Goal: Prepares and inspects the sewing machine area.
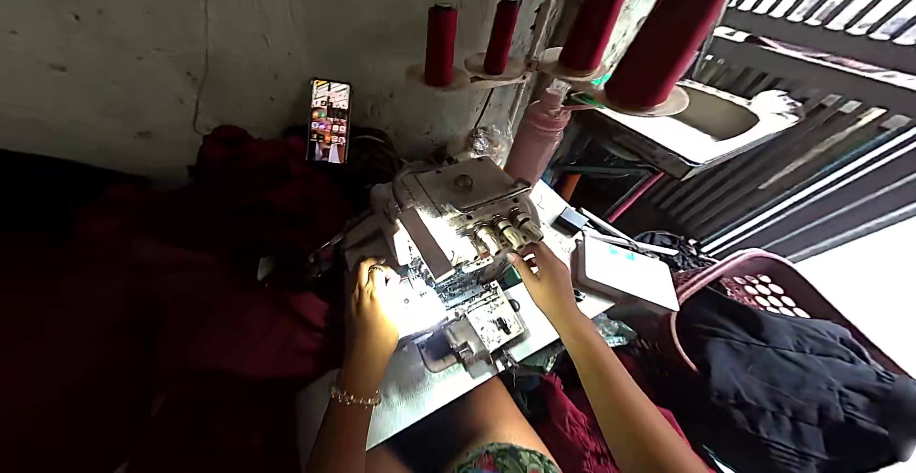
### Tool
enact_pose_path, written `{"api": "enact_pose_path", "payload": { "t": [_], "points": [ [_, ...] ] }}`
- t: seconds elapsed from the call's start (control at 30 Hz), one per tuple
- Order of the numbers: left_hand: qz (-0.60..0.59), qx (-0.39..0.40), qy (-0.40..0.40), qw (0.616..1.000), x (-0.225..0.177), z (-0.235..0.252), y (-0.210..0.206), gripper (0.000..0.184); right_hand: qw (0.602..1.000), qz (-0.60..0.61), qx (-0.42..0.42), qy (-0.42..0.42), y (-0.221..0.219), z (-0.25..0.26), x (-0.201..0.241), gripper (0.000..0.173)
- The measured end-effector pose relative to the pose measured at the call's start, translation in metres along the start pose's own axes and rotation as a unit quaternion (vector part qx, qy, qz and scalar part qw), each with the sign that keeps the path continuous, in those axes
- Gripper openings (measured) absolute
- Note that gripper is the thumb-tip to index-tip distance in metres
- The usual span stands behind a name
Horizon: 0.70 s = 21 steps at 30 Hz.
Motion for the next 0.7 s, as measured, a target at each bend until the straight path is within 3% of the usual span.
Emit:
{"api": "enact_pose_path", "payload": {
  "t": [0.2,0.3,0.43,0.5,0.7],
  "points": [
    [-0.01,0.002,0.01,1.0,0.002,-0.002,0.001,0.019,0.956,-0.02,-0.076,0.282,0.011,-0.04,0.038,0.016],
    [-0.011,0.008,0.005,1.0,0.002,-0.003,0.0,0.017,0.936,-0.019,-0.089,0.339,0.04,-0.057,0.075,0.015],
    [-0.016,0.023,0.014,1.0,0.002,-0.003,0.0,0.014,0.943,-0.029,-0.031,0.331,0.048,-0.075,0.14,0.019],
    [-0.018,0.026,0.019,0.999,0.002,-0.002,-0.001,0.014,0.946,-0.095,0.0,0.309,0.039,-0.073,0.163,0.019],
    [-0.023,0.032,0.026,0.999,0.002,-0.001,-0.001,0.013,0.964,-0.171,0.136,0.155,0.006,-0.066,0.177,0.027]
  ]
}}
Point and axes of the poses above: each hand's wrist, its own z-axis towards the middle knuckle, its own y-axis out of the back of the hand, x = y × z, the point moved 8 cm from there along z, towards the middle knuckle, and after that the axes turned 7 degrees about -z, right-handed, at the moved point
